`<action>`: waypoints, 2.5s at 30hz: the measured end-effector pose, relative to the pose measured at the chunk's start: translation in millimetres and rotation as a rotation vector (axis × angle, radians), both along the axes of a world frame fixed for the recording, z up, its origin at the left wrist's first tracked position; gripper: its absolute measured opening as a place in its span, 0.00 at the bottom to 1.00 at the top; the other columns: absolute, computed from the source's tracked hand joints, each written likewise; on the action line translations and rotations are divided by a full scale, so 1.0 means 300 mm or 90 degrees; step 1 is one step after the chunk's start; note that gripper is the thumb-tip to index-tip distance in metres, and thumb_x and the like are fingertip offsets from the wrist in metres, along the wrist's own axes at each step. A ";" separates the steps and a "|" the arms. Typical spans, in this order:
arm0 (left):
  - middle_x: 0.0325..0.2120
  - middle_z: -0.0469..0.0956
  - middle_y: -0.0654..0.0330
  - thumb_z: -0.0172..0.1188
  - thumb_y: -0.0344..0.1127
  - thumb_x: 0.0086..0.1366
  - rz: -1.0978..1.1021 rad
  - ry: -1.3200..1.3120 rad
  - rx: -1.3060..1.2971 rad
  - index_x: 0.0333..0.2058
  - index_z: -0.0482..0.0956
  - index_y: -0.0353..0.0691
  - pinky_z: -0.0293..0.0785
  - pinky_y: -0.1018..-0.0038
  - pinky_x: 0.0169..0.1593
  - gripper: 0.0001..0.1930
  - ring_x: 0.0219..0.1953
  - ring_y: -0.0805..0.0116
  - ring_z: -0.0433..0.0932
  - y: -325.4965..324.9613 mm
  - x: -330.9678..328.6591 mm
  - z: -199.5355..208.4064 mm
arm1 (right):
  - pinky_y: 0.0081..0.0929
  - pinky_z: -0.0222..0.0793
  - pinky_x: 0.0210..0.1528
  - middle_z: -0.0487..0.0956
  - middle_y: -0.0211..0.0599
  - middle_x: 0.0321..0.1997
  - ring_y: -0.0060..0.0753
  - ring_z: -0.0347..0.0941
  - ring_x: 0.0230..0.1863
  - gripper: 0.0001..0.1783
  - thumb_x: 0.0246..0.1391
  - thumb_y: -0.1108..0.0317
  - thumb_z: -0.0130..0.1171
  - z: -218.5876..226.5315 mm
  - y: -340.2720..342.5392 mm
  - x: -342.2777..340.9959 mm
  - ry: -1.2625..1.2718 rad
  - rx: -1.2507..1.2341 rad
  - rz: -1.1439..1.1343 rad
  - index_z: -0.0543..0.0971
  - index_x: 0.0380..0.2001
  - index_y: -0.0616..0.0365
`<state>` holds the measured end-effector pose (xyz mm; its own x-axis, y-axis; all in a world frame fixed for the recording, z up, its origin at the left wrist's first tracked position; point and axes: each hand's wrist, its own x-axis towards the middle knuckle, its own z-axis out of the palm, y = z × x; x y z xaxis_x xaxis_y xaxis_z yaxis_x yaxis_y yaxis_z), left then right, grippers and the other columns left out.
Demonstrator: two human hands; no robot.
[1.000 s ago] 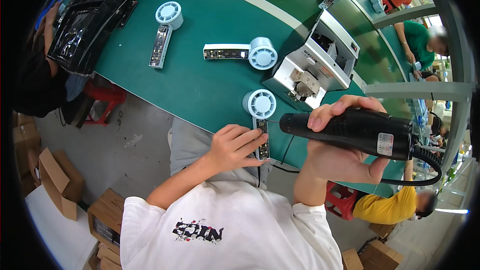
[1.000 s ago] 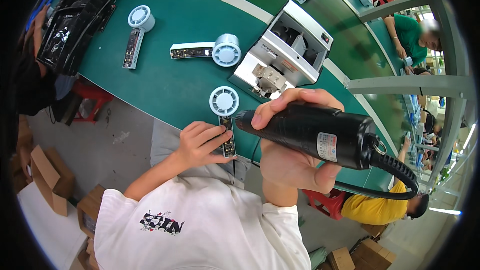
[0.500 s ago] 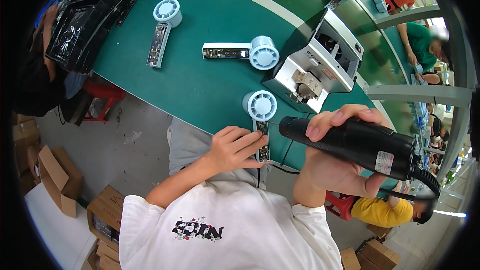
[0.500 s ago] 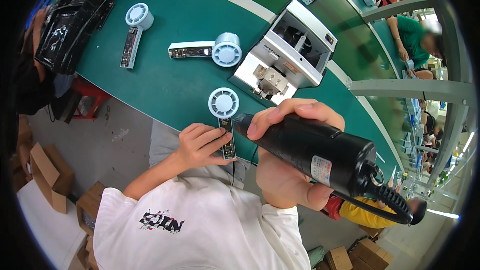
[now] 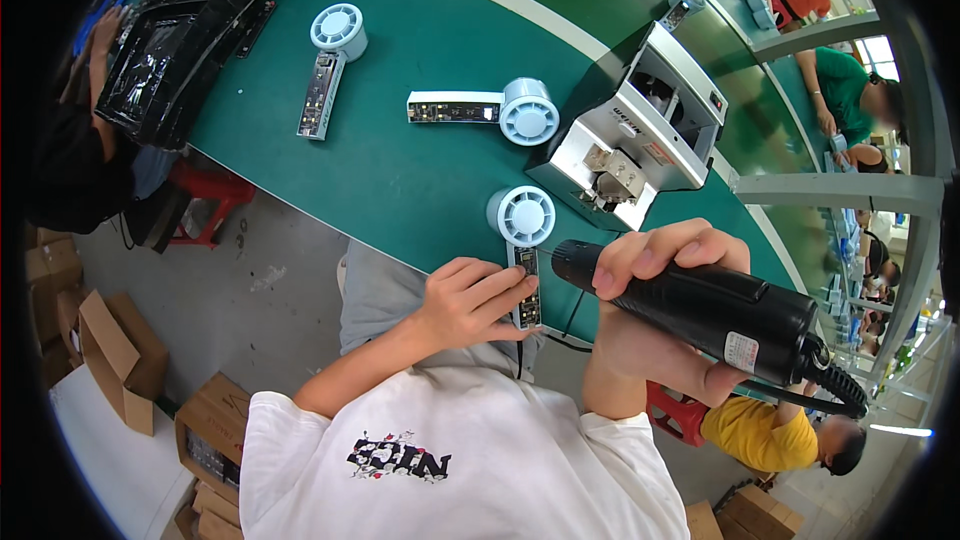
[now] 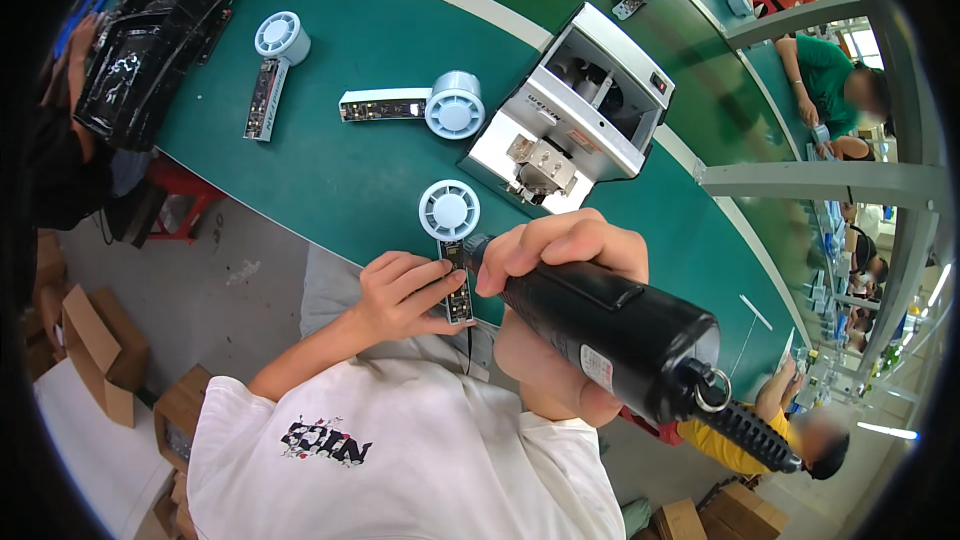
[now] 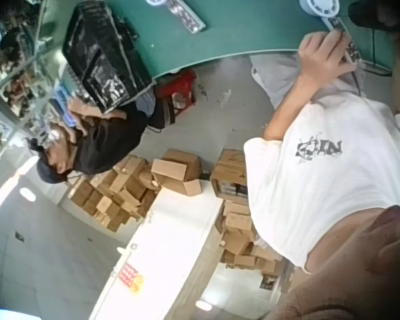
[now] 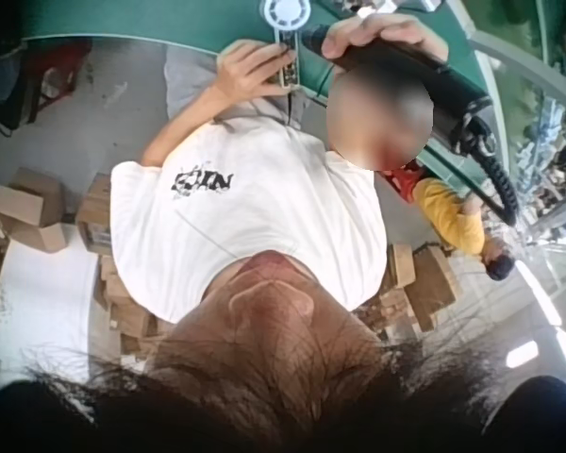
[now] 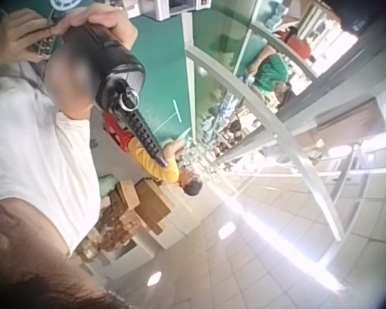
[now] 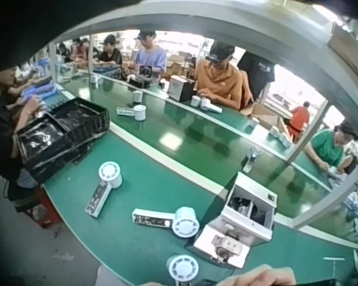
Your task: Fasten a circuit board component onto a small fan assembly using an electric screwdriver.
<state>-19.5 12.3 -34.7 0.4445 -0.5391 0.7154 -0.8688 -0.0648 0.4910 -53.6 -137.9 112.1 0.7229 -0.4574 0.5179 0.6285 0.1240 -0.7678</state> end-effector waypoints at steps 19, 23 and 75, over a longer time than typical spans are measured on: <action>0.42 0.76 0.58 0.73 0.43 0.47 0.070 0.059 0.065 0.43 0.81 0.41 0.71 0.71 0.32 0.24 0.29 0.65 0.74 -0.035 -0.002 0.087 | 0.30 0.68 0.16 0.72 0.47 0.23 0.38 0.69 0.15 0.42 0.52 0.33 0.34 0.193 -0.201 0.125 0.005 0.087 -0.261 0.72 0.39 0.69; 0.42 0.76 0.58 0.74 0.40 0.46 0.104 0.080 0.050 0.41 0.82 0.44 0.71 0.71 0.31 0.21 0.28 0.67 0.74 -0.037 0.018 0.089 | 0.31 0.67 0.17 0.71 0.45 0.22 0.38 0.69 0.15 0.39 0.55 0.34 0.34 0.167 -0.175 0.165 0.041 0.095 -0.221 0.71 0.38 0.65; 0.51 0.73 0.53 0.67 0.40 0.55 0.032 0.084 0.065 0.46 0.80 0.42 0.68 0.70 0.32 0.20 0.32 0.61 0.75 -0.009 0.018 0.033 | 0.38 0.71 0.24 0.71 0.49 0.32 0.44 0.71 0.20 0.45 0.47 0.28 0.57 -0.014 0.131 -0.135 0.014 -0.023 -0.119 0.66 0.42 0.66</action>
<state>-14.1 9.7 -24.7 0.5596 -0.5799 0.5920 -0.7915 -0.1621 0.5893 -94.2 -98.6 107.8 0.6380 -0.5663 0.5217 0.6217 -0.0210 -0.7830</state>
